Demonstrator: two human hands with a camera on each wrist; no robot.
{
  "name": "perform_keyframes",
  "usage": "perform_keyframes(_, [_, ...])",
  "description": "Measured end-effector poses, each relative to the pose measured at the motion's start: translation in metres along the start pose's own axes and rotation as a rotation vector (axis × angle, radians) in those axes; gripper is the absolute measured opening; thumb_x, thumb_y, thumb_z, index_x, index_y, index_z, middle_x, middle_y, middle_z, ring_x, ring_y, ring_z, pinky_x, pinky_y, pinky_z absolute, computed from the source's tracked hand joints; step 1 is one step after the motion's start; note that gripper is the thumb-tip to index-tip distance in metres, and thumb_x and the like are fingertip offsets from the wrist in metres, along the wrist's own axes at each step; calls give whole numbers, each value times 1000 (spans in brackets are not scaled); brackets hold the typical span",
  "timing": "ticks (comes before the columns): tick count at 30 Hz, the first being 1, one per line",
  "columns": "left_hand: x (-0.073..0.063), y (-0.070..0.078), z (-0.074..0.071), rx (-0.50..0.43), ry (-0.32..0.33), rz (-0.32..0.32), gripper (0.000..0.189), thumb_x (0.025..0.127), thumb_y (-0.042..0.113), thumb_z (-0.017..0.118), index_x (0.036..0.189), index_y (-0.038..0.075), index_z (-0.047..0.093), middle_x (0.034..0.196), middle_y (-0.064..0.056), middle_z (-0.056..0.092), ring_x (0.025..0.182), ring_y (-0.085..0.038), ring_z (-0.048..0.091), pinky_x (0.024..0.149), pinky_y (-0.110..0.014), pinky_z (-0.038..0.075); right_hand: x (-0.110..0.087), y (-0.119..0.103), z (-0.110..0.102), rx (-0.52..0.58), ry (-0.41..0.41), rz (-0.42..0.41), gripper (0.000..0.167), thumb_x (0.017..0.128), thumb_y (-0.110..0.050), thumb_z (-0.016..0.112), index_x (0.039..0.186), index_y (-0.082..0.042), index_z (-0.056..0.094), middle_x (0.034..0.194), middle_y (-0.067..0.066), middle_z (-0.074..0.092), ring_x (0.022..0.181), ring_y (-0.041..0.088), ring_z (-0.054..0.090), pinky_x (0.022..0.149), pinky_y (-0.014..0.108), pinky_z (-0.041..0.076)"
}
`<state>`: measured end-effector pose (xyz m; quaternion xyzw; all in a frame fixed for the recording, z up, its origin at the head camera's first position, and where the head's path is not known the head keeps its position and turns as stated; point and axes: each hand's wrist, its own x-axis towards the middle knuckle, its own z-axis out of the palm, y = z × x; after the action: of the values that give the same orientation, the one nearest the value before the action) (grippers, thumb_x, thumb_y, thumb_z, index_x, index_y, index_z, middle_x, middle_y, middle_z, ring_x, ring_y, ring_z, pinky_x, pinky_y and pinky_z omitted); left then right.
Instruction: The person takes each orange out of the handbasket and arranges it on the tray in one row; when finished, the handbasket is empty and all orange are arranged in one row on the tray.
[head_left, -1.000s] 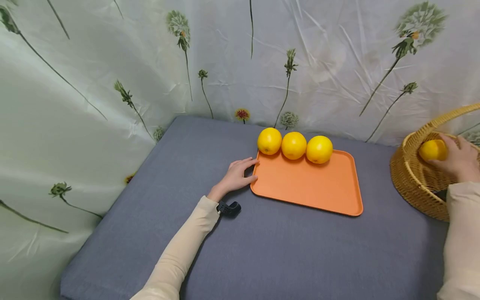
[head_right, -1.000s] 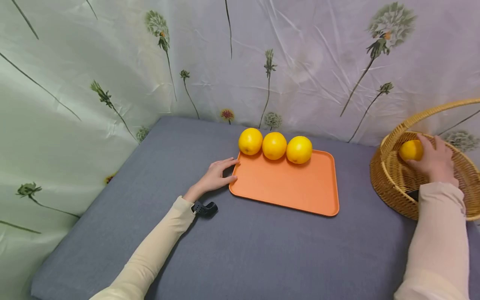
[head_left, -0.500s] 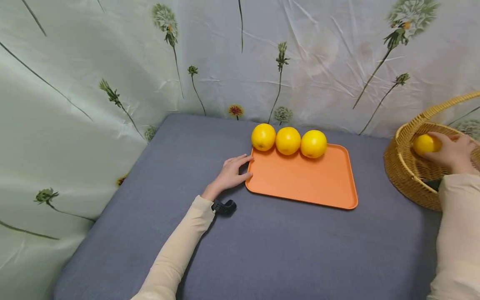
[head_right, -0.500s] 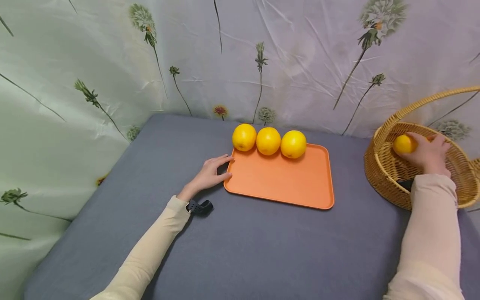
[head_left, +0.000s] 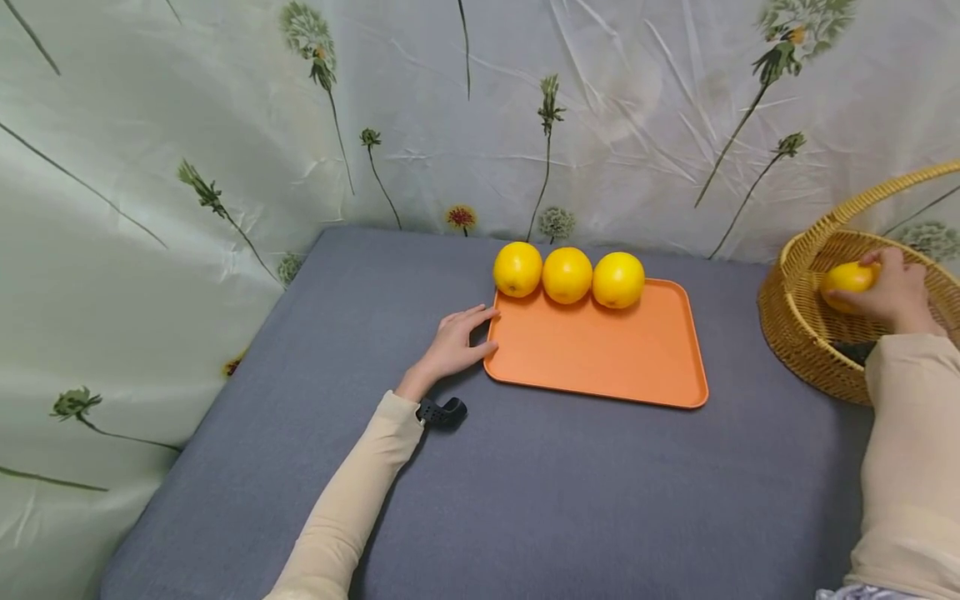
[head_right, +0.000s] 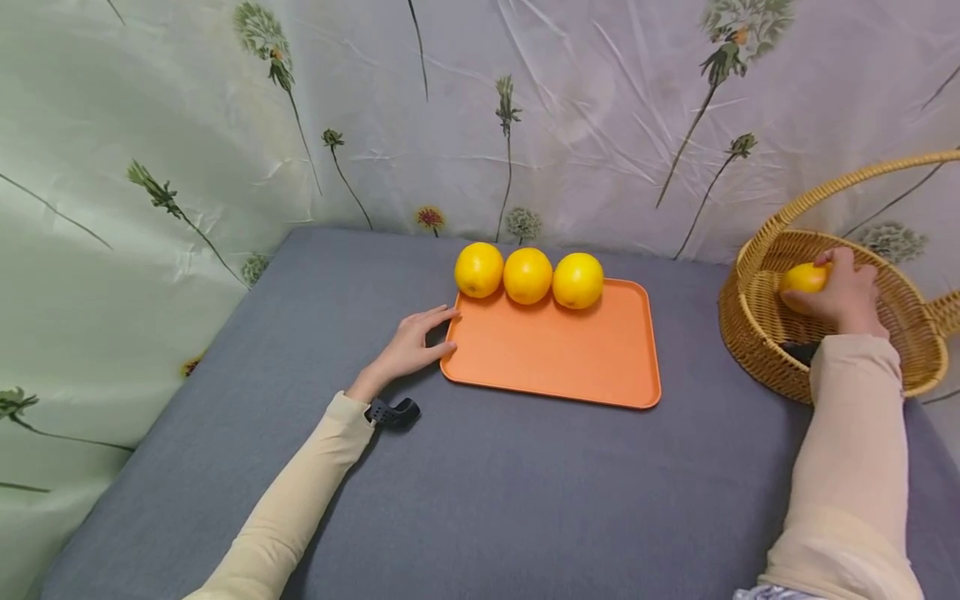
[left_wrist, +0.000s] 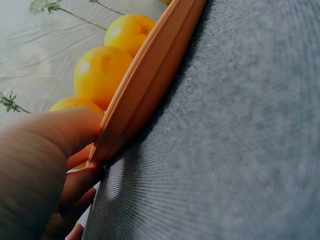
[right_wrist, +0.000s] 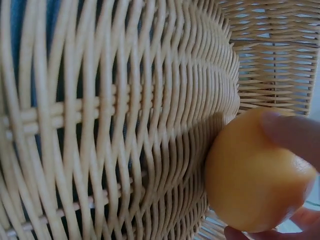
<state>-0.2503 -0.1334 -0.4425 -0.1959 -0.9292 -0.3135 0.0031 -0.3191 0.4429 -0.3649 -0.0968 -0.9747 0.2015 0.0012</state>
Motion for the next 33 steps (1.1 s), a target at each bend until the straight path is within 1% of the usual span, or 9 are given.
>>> perform_keyframes(4, [0, -1, 1, -1, 2, 2, 55, 87, 28, 62, 138, 11, 48, 143, -10, 48, 139, -26, 37, 111, -53, 22, 4, 4, -4, -43, -12, -115, 67, 86, -27, 54, 134, 10, 25, 123, 47, 23, 110, 61, 22, 87, 64, 24])
perform_keyframes(9, [0, -2, 3, -8, -1, -8, 55, 88, 28, 62, 138, 12, 48, 144, -10, 47, 139, -27, 36, 112, -52, 21, 7, 8, -12, -145, -24, -253, 66, 83, -33, 58, 128, 12, 41, 117, 46, 41, 99, 57, 40, 81, 55, 30])
perform_keyframes(15, [2, -1, 1, -13, -10, -8, 55, 88, 28, 61, 138, 11, 47, 145, -13, 46, 139, -28, 36, 112, -52, 21, -3, -1, -27, -99, -109, -191, 70, 88, -36, 55, 138, 8, 33, 131, 46, 31, 103, 55, 39, 81, 57, 33])
perform_keyframes(19, [3, -1, 0, -16, -16, -15, 55, 88, 28, 61, 138, 11, 47, 145, -12, 45, 139, -28, 36, 112, -52, 20, -9, -8, -33, -26, -126, -163, 74, 89, -37, 56, 145, 2, 27, 144, 41, 18, 104, 53, 37, 71, 43, 35])
perform_keyframes(23, [2, -2, 0, -13, -24, -19, 55, 88, 29, 61, 139, 12, 47, 145, -11, 46, 140, -27, 36, 113, -52, 20, -14, -11, -34, 22, -105, -142, 65, 88, -41, 57, 146, -34, 28, 147, 38, 18, 105, 51, 36, 68, 35, 33])
perform_keyframes(26, [1, -2, 2, -12, -21, -15, 55, 88, 29, 61, 138, 12, 48, 144, -11, 47, 140, -27, 36, 112, -52, 21, -19, -12, -35, 50, -101, -132, 59, 88, -42, 58, 137, -48, 27, 147, 37, 20, 102, 48, 36, 67, 32, 34])
perform_keyframes(28, [2, -2, 2, -13, -16, -8, 55, 88, 29, 61, 138, 11, 48, 144, -11, 47, 140, -27, 36, 112, -52, 21, -23, -15, -37, 67, -95, -132, 62, 88, -41, 59, 142, -41, 29, 147, 36, 21, 98, 43, 38, 63, 26, 35])
perform_keyframes(31, [4, -1, 1, -8, -8, -2, 55, 88, 28, 61, 138, 11, 48, 144, -12, 47, 139, -27, 37, 112, -52, 22, -28, -17, -40, 84, -73, -138, 61, 87, -39, 62, 139, -40, 31, 145, 34, 24, 87, 17, 44, 57, 16, 32])
perform_keyframes(33, [5, -1, 1, -3, -1, 2, 55, 88, 28, 61, 138, 11, 48, 143, -12, 48, 139, -27, 37, 112, -53, 22, -32, -20, -42, 89, -63, -143, 64, 86, -38, 63, 142, -34, 33, 145, 33, 26, 82, 7, 41, 56, 14, 32])
